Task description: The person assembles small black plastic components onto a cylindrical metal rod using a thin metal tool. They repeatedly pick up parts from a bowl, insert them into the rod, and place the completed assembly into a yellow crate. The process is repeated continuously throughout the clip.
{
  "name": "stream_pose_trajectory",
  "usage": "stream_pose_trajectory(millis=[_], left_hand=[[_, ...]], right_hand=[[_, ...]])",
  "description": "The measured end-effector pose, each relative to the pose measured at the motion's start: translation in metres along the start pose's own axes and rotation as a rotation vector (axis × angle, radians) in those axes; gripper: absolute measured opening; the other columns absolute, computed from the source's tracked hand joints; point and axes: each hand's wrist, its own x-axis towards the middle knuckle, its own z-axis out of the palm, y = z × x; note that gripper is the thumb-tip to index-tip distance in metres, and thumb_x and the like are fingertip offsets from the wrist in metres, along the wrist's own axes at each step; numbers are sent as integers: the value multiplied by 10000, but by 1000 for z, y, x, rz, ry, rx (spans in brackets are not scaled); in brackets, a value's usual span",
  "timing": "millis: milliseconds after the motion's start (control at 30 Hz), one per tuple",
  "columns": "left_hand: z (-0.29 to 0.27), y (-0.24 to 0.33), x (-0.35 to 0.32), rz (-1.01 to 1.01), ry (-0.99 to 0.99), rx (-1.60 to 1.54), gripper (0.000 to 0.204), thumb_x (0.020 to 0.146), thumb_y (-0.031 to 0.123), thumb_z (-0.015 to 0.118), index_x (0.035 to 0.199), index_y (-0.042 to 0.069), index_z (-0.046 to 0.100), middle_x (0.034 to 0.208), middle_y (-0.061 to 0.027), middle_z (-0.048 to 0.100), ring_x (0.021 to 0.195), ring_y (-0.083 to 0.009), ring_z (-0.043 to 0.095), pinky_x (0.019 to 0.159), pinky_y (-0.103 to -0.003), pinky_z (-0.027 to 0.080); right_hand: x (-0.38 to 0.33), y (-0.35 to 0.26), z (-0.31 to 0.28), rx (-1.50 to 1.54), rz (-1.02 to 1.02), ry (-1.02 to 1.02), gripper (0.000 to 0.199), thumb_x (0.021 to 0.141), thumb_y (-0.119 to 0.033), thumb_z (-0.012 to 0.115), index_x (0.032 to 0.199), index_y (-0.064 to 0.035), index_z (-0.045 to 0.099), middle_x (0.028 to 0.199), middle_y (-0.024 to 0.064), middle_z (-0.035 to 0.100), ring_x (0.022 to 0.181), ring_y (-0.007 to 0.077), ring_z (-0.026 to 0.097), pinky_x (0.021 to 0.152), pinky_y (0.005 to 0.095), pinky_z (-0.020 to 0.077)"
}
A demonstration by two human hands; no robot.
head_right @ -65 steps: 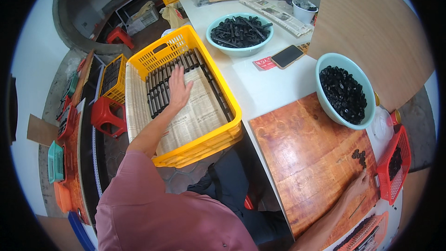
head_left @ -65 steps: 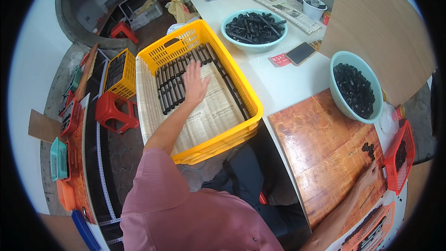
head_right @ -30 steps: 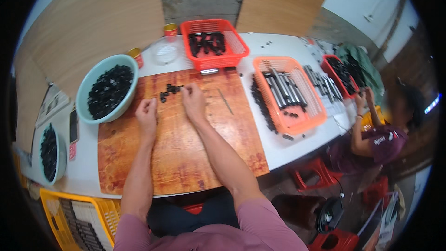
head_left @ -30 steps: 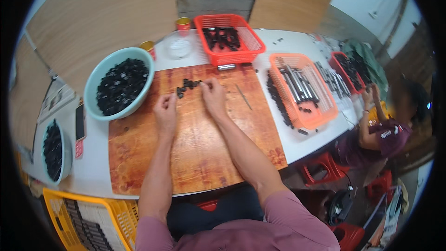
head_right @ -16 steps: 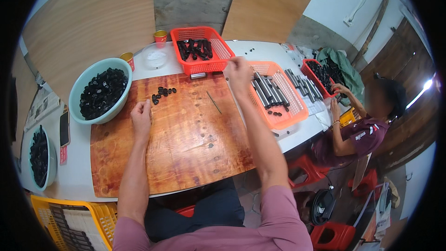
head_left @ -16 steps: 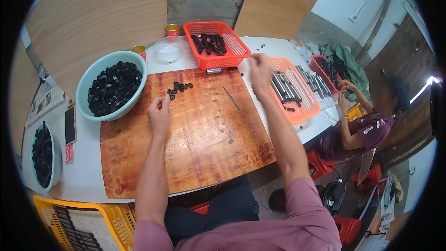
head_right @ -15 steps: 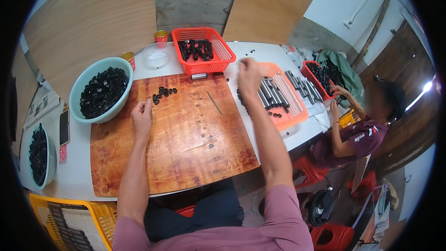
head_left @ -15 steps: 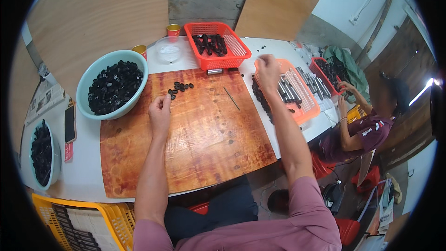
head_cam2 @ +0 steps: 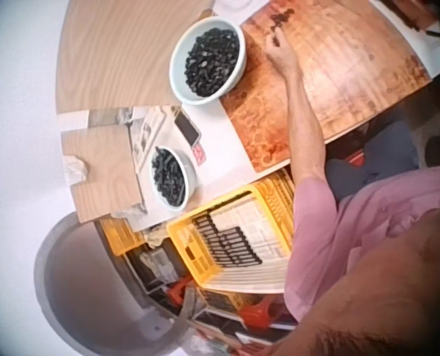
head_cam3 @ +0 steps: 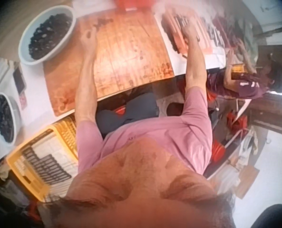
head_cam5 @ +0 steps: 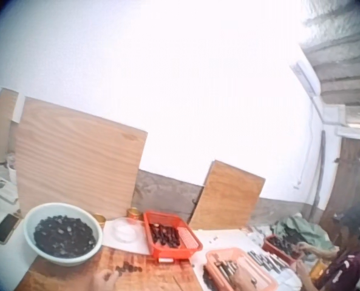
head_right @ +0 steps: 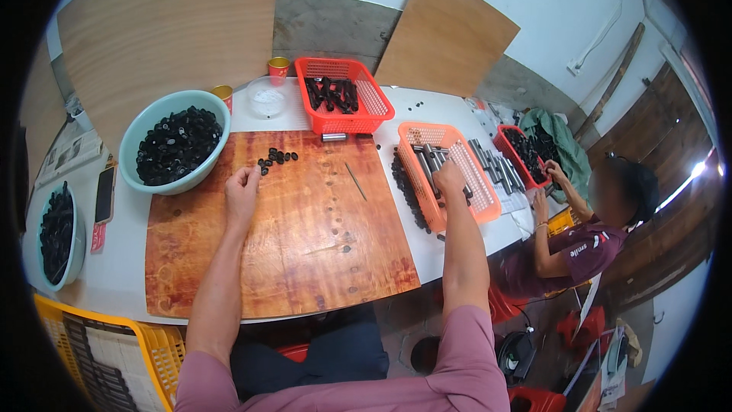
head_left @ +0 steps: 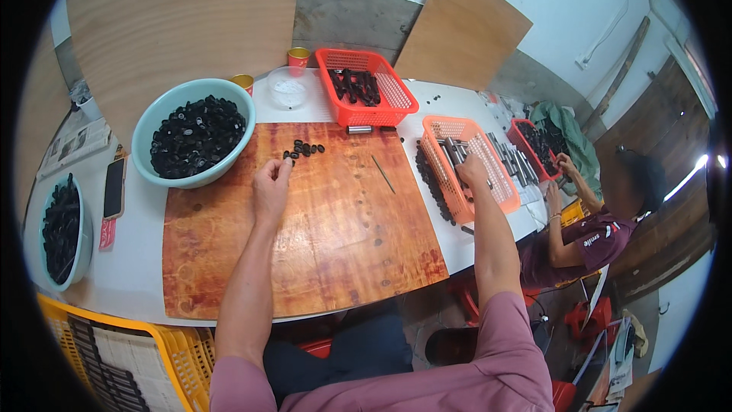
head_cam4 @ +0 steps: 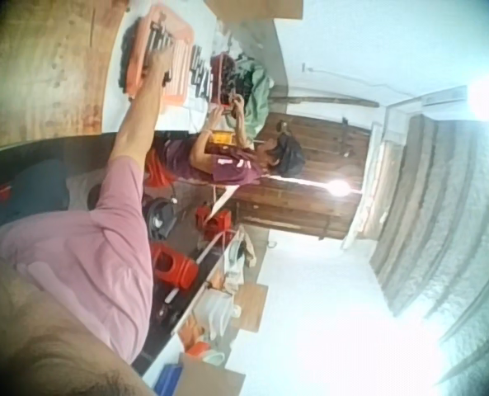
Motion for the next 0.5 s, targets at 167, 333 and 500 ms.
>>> stream_pose_trajectory(millis=[167, 333, 500], left_hand=[[8, -7, 1, 30, -29, -20, 269, 982, 223, 655, 821, 8, 641, 667, 39, 533, 614, -51, 457, 542, -266, 349], [-2, -9, -4, -7, -185, -179, 232, 1001, 218, 633, 1075, 5, 683, 849, -4, 645, 741, -75, 573, 653, -244, 467], [1, 12, -13, -203, -385, -597, 395, 1021, 172, 597, 1379, 12, 548, 1167, -77, 656, 1014, -150, 649, 868, -296, 552]], right_hand=[[-4, -2, -26, 371, -54, 57, 275, 796, -226, 667, 774, 45, 712, 731, 170, 698, 676, 251, 683, 659, 398, 519], [-116, -123, -80, 971, -341, -281, 216, 922, -197, 639, 980, 7, 676, 798, 13, 638, 698, 108, 552, 647, 280, 428], [-193, -207, -36, 1106, -471, -507, 226, 938, -129, 658, 1079, 46, 631, 821, 76, 662, 767, 144, 626, 670, 314, 503]])
